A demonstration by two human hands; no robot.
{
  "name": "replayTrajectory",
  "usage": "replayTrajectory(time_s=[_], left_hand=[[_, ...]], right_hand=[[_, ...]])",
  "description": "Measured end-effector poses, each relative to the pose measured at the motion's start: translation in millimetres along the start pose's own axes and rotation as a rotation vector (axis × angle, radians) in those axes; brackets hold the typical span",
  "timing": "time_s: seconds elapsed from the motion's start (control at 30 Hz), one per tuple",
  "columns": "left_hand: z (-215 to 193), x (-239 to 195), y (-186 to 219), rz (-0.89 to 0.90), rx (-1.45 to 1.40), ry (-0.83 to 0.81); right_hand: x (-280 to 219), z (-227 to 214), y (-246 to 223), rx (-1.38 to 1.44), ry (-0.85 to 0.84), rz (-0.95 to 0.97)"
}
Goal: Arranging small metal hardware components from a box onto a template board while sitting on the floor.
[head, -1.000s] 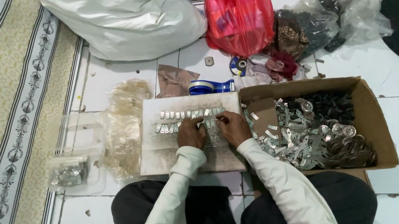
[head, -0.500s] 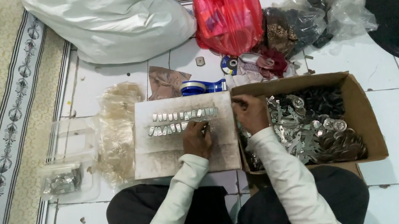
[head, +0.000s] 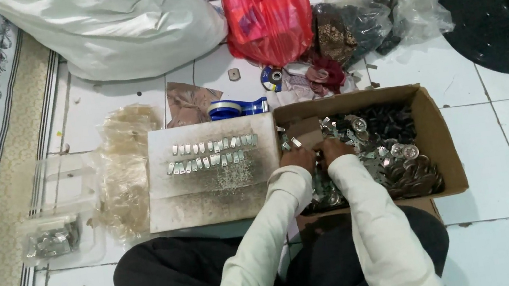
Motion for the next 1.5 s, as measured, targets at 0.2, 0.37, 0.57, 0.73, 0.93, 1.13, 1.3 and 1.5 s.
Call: replayTrajectory(time_s=[0.2,0.37,0.57,0.73,0.93,1.13,1.3,1.5], left_hand=[[28.3,18.0,-0.1,0.033,0.052,-0.025],[25.6,18.2,1.0,0.01,0.127,-0.043],[0.8,4.8,-2.0,-0.021,0.099,-0.064],[-7.5,0.4,-0.2,-0.046,0.08,-0.063],[8.1,15.3,0.3,-0.067,-0.02,0.031],[1.4,9.4,-3.3,-0.105,-0.159,0.035],[-4.7,2.3,-5.9,-0.075,-0.223,0.052],[28.6,13.9,-6.7,-0.036,-0.244,0.108]], right_hand=[[10.7,18.1,0.8,-0.082,-0.016,-0.032],[25.4,47.9,10.2,-0.046,-0.025,-0.03],[34.8,66.2,15.5,0.005,-0.089,-0.016],[31.0,64.2,17.2,0.03,-0.108,-0.001],[37.7,68.4,18.0,-0.004,-0.09,0.005],[20.8,43.5,7.2,0.047,-0.089,0.033],[-16.7,2.8,-6.0,0.131,-0.147,0.022],[-16.2,31.0,-8.7,-0.013,-0.272,0.027]])
Point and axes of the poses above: each hand's wrist, its own x-axis towards the middle knuckle, its own z-axis out of the palm, y = z × x, the point moved 4 cm from there along x, towards the middle knuckle, and after that the axes turned 3 degrees about -y, right-handed, at the moved point
